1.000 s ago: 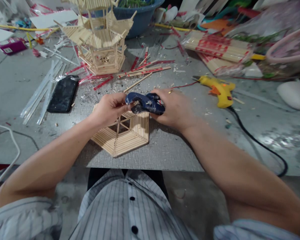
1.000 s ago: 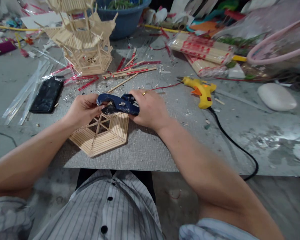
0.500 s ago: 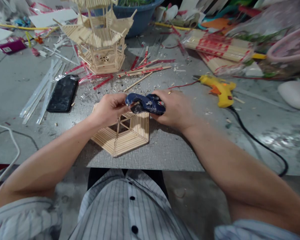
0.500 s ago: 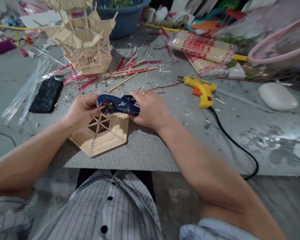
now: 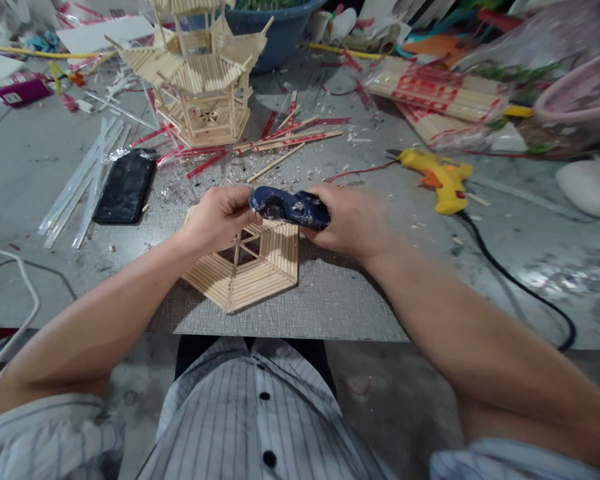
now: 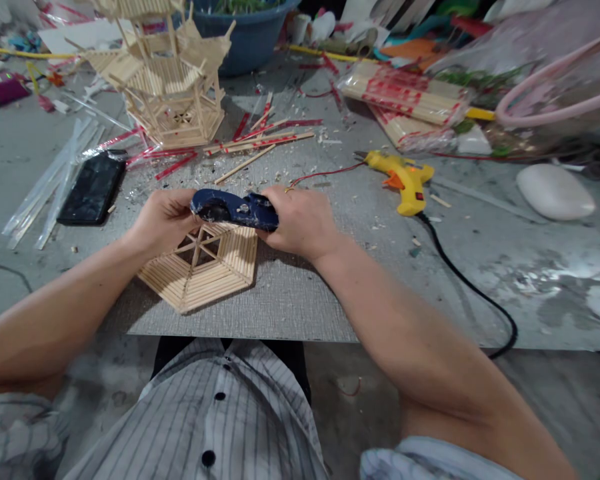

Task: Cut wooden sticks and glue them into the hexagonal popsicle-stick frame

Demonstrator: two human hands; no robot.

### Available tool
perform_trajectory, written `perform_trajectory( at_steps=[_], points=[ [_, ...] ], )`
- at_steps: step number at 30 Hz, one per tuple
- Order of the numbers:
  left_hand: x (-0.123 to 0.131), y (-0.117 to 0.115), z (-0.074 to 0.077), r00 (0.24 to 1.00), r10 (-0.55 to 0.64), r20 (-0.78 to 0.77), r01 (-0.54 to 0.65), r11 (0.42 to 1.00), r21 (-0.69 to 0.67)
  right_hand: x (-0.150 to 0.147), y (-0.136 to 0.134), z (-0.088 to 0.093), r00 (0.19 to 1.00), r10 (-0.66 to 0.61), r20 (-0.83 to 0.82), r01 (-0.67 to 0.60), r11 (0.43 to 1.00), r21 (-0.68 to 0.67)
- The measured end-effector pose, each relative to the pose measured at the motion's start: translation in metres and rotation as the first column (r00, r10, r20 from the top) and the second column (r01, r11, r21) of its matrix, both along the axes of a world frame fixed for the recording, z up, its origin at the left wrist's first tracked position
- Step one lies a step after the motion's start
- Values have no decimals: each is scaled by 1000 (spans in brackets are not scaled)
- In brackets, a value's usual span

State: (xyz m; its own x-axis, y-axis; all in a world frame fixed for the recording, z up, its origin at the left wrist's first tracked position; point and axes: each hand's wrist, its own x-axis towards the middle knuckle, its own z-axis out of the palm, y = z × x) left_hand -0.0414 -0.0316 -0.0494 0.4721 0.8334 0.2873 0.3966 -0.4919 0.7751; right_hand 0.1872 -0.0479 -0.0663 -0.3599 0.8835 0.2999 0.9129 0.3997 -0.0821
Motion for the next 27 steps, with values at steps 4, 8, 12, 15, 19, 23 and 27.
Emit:
perform_trajectory(
  at_steps=[4,8,12,15,19,23,27],
  points=[
    [-2,0,12,997,-2,-83,-1,999,-38,2,1,-3,999,-45,-10,45,999,28],
    [-8,0,34,933,-135,-335,46,964,-262,12,8,-4,995,-63,-80,69,995,71],
    [-10,-2,45,816,-108,-568,-55,963,-262,19,12,-7,991,-74,-108,80,995,59],
    [-3,-8,47,726,-132,-675,-72,961,-265,17,11,-6,995,-49,-87,51,998,20],
    [8,-17,45,655,-192,-731,-37,958,-285,10,8,-3,994,-89,-64,88,996,-21],
    [8,-17,38,658,-182,-731,-17,967,-256,6,4,3,989,-142,-45,140,989,-49],
    [1,-11,28,743,-200,-639,78,974,-214,3,1,9,990,-139,-35,137,988,-67]
  ],
)
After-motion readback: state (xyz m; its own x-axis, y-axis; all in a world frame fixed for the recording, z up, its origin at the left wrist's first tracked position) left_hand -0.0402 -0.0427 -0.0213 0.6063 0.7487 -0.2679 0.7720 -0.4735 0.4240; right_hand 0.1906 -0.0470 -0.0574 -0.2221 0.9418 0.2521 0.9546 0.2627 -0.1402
